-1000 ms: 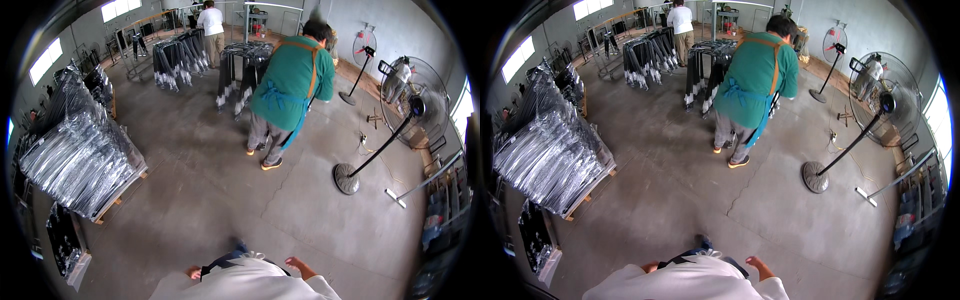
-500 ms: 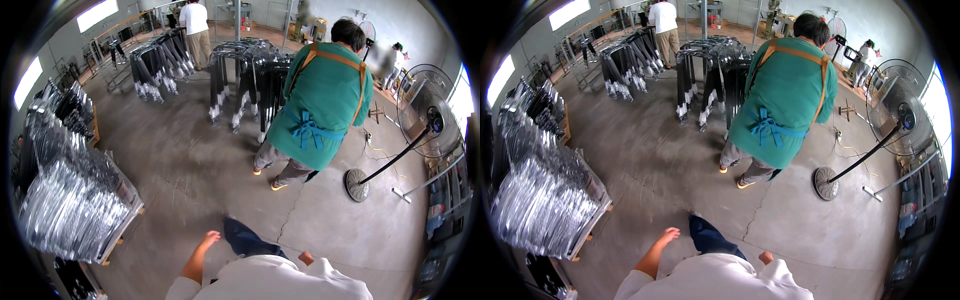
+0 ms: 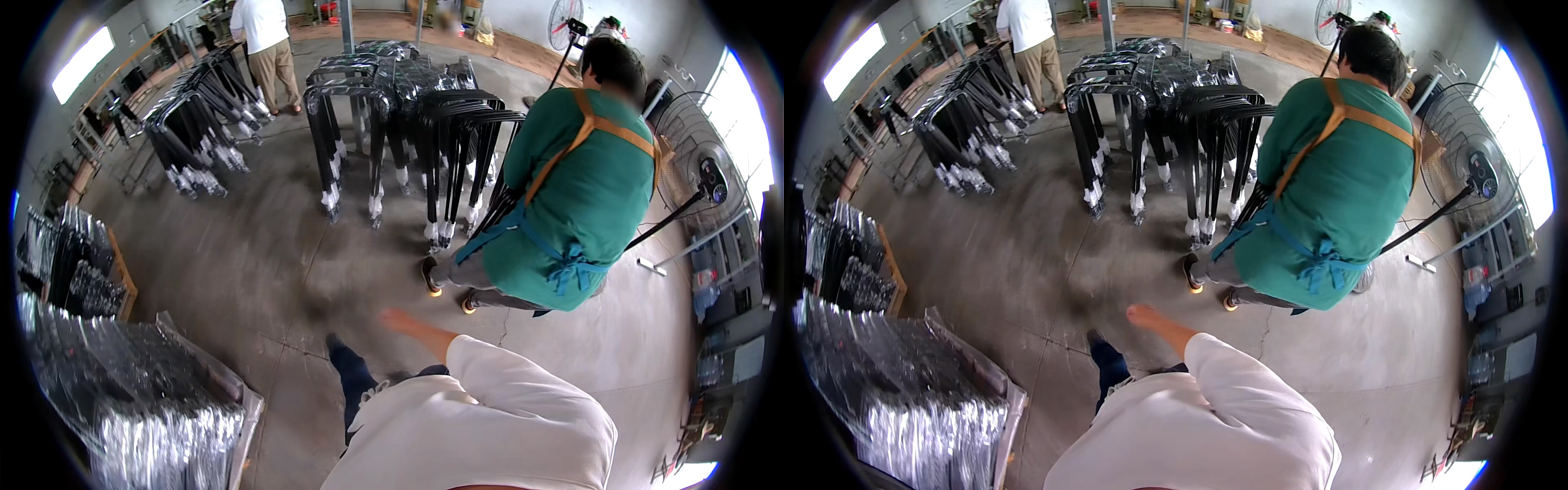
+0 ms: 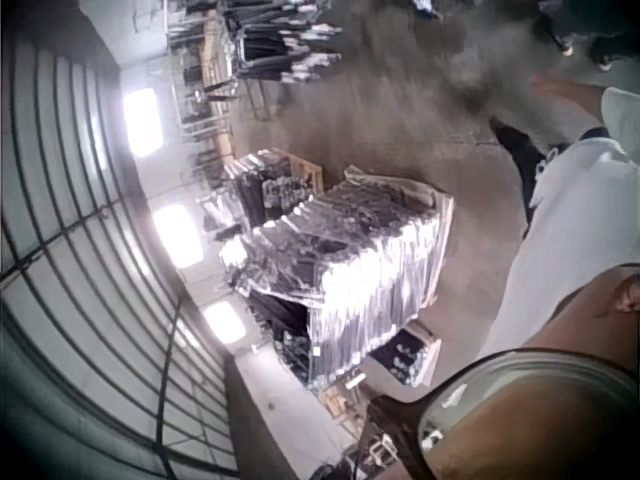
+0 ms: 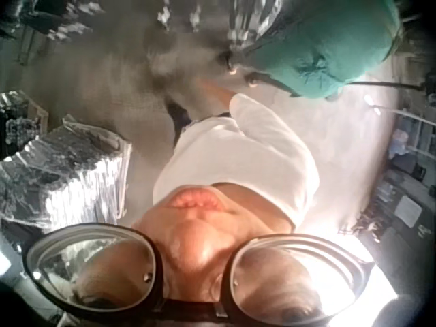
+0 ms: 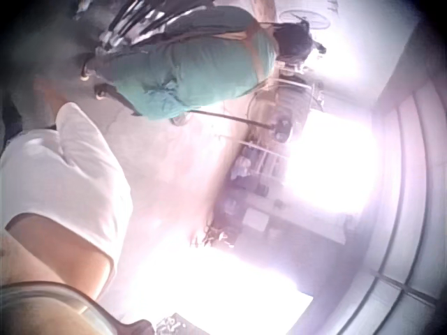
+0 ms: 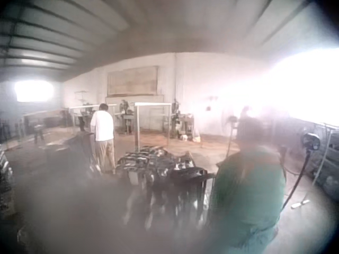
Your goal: The person carries stacks of black metal frames wrapped in plastic and places them onto a pallet. They then retrieve a roll of clear plastic wrap and begin wrapping a stack of metal frames, rotating the stack to secure the plastic around the items.
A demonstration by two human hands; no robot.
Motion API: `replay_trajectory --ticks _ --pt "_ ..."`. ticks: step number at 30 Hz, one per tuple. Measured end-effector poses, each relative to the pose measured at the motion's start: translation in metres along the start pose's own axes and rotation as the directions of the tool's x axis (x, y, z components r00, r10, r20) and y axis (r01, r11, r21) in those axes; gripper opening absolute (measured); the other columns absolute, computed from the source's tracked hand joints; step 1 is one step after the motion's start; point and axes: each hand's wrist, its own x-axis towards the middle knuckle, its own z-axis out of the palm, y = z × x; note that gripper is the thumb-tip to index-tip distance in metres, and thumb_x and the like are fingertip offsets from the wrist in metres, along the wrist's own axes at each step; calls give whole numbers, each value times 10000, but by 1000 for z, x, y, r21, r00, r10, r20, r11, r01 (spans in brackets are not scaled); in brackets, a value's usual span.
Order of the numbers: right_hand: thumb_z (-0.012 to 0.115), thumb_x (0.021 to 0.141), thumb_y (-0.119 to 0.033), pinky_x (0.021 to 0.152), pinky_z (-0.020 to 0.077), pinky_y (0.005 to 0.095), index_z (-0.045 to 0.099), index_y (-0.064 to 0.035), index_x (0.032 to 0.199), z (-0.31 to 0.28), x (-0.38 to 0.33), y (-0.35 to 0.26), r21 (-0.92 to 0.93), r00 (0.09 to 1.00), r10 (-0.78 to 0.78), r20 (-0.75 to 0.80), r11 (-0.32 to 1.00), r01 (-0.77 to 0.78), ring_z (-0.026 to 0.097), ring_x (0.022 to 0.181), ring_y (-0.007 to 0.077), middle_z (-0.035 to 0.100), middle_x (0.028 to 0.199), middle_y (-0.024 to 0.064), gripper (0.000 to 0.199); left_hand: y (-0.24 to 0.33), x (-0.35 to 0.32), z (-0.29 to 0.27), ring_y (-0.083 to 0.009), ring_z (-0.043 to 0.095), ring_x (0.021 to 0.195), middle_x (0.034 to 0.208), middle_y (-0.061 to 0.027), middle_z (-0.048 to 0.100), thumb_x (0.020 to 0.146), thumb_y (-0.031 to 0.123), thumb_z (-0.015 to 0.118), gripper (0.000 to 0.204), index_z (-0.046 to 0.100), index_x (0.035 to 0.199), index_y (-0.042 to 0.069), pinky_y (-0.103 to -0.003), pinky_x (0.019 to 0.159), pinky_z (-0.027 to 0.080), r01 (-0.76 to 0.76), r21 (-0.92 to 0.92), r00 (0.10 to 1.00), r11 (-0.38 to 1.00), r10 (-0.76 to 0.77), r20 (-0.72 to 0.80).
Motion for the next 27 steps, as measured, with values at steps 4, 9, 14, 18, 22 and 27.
replay_trajectory --ticks 4,9,14,18,22,27 --pt "474 800 -254 741 437 389 568 -51 931 6 68 -31 -80 982 113 154 992 -102 553 879 297 578 944 165 260 82 58 -10 -191 532 777 848 -65 564 815 324 471 255 536 918 100 -370 688 391 32 78 996 996 -38 78" --pt "433 833 -387 838 422 399 463 -94 1153 23 74 39 -274 930 360 74 904 -329 504 1035 306 496 1157 155 434 200 118 -62 -161 521 735 794 -48 552 825 336 468 252 538 885 102 -335 623 396 13 152 988 988 -36 149" --pt "489 698 -155 675 483 408 650 -60 724 26 47 80 -397 820 551 -156 725 -563 601 787 314 621 828 164 189 422 221 -105 -124 499 640 710 -20 516 828 368 464 271 527 812 104 -281 508 387 -374 623 915 687 383 127" --pt "487 689 -159 807 451 407 637 -2 823 39 56 76 -331 735 677 -30 687 -647 566 903 364 592 917 230 254 621 218 -52 -119 543 666 797 -25 586 815 200 451 185 580 879 84 -254 476 369 -649 383 743 658 655 133" --pt "503 682 -171 826 448 408 619 -3 878 53 66 82 -166 606 796 4 598 -784 556 933 379 565 1001 236 283 695 187 45 -117 555 806 893 -41 613 814 190 472 193 589 904 65 -258 622 401 -770 297 632 565 738 235" --pt "610 634 -104 539 457 372 626 -55 674 10 140 106 22 948 -67 -311 997 77 600 631 244 596 675 128 65 647 237 90 -157 509 922 973 -65 581 818 270 483 287 565 1004 68 -323 742 403 -526 627 850 575 364 380"
